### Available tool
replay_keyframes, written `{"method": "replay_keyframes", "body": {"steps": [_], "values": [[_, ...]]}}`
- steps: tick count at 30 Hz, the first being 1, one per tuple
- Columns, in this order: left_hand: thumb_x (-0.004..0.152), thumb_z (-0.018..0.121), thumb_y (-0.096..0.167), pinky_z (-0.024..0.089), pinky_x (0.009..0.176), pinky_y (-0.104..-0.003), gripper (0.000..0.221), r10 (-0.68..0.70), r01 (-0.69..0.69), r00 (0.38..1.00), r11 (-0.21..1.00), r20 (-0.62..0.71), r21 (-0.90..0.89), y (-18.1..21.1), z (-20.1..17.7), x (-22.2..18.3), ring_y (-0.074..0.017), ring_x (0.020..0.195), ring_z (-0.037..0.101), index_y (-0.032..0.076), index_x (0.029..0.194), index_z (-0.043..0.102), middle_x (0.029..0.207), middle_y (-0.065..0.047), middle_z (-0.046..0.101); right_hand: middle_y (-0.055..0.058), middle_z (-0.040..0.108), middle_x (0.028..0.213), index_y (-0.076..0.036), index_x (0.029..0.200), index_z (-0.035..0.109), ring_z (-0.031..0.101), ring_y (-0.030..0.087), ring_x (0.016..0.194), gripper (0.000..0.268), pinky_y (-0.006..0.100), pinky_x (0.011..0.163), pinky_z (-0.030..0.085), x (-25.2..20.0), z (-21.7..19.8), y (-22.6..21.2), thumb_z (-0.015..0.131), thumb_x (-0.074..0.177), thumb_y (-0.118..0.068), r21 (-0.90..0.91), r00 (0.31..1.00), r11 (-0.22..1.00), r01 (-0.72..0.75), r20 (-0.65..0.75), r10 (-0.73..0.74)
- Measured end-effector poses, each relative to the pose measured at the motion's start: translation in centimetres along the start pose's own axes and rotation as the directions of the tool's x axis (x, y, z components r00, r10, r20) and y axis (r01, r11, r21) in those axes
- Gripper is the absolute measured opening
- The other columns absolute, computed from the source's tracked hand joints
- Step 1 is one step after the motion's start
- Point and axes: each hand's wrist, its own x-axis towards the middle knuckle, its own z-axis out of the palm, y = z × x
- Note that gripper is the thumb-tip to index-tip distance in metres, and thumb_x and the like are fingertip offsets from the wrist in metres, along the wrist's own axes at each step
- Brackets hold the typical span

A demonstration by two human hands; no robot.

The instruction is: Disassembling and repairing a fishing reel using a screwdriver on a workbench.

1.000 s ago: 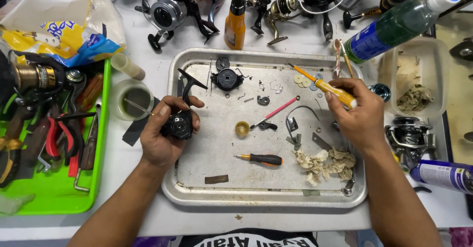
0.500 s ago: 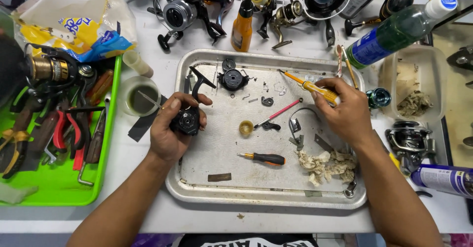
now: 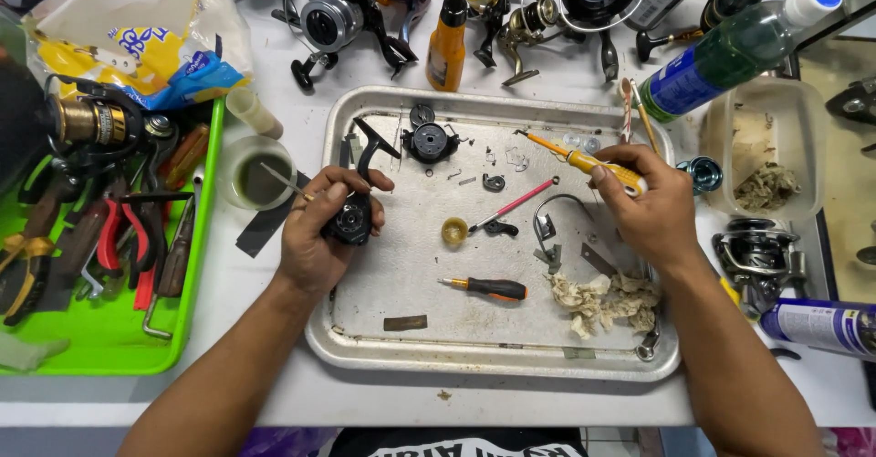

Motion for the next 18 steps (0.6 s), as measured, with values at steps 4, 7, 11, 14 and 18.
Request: {"method": "replay_keyframes", "body": {"steps": [4,7,11,14,18], "values": [[0.091,0.065,0.016,0.056,0.062,-0.033,0.021,0.047,-0.048,0.999,0.994,0.007,0.103,0.0,0.7,-0.4,-0.0267,0.073,0.069,-0.003,0.099,0.060,0.107,-0.032,0.065,0.010,0.076,0.092,-0.009,0.113,0.074,0.073,0.021,0.087,0.017,0.034,0.086,0.055,-0.7,-0.6,-1.7,0.071,0.099,-0.019,0.129,0.998,0.990,-0.053,0.020,0.051],[0.087,0.074,0.013,0.057,0.068,-0.032,0.022,0.054,-0.066,0.998,0.932,0.043,0.356,0.9,2.2,-0.8,-0.0229,0.078,0.069,-0.005,0.096,0.065,0.107,-0.028,0.068,0.016,0.075,0.084,-0.002,0.109,0.074,0.072,0.025,0.076,0.021,0.039,0.077,0.056,-1.5,-1.2,-3.5,0.072,0.093,-0.016,0.232,0.995,0.973,-0.016,0.098,-0.007],[0.083,0.081,0.014,0.055,0.078,-0.034,0.024,-0.004,-0.096,0.985,0.815,0.172,0.572,2.0,4.4,-1.6,-0.0192,0.083,0.066,-0.001,0.102,0.076,0.108,-0.019,0.072,0.017,0.075,0.077,0.000,0.102,0.074,0.071,0.022,0.069,0.024,0.039,0.070,0.058,-2.9,-0.6,-5.6,0.072,0.086,-0.017,0.370,0.975,0.929,0.026,0.198,-0.106],[0.084,0.081,0.015,0.054,0.080,-0.035,0.027,-0.043,-0.082,0.980,0.798,0.192,0.596,2.0,4.9,-1.9,-0.0183,0.084,0.064,0.001,0.107,0.077,0.108,-0.016,0.072,0.014,0.075,0.073,0.001,0.100,0.075,0.070,0.018,0.067,0.022,0.035,0.066,0.057,-3.3,-0.4,-6.3,0.073,0.085,-0.015,0.443,0.961,0.895,0.044,0.226,-0.159],[0.087,0.079,0.015,0.054,0.080,-0.036,0.023,-0.058,-0.065,0.977,0.833,0.203,0.549,2.1,5.3,-2.1,-0.0178,0.085,0.064,0.001,0.105,0.077,0.107,-0.017,0.071,0.016,0.074,0.074,0.005,0.099,0.072,0.072,0.021,0.064,0.021,0.035,0.064,0.059,-3.3,-0.1,-6.6,0.073,0.086,-0.012,0.515,0.945,0.854,0.070,0.240,-0.222]]}}
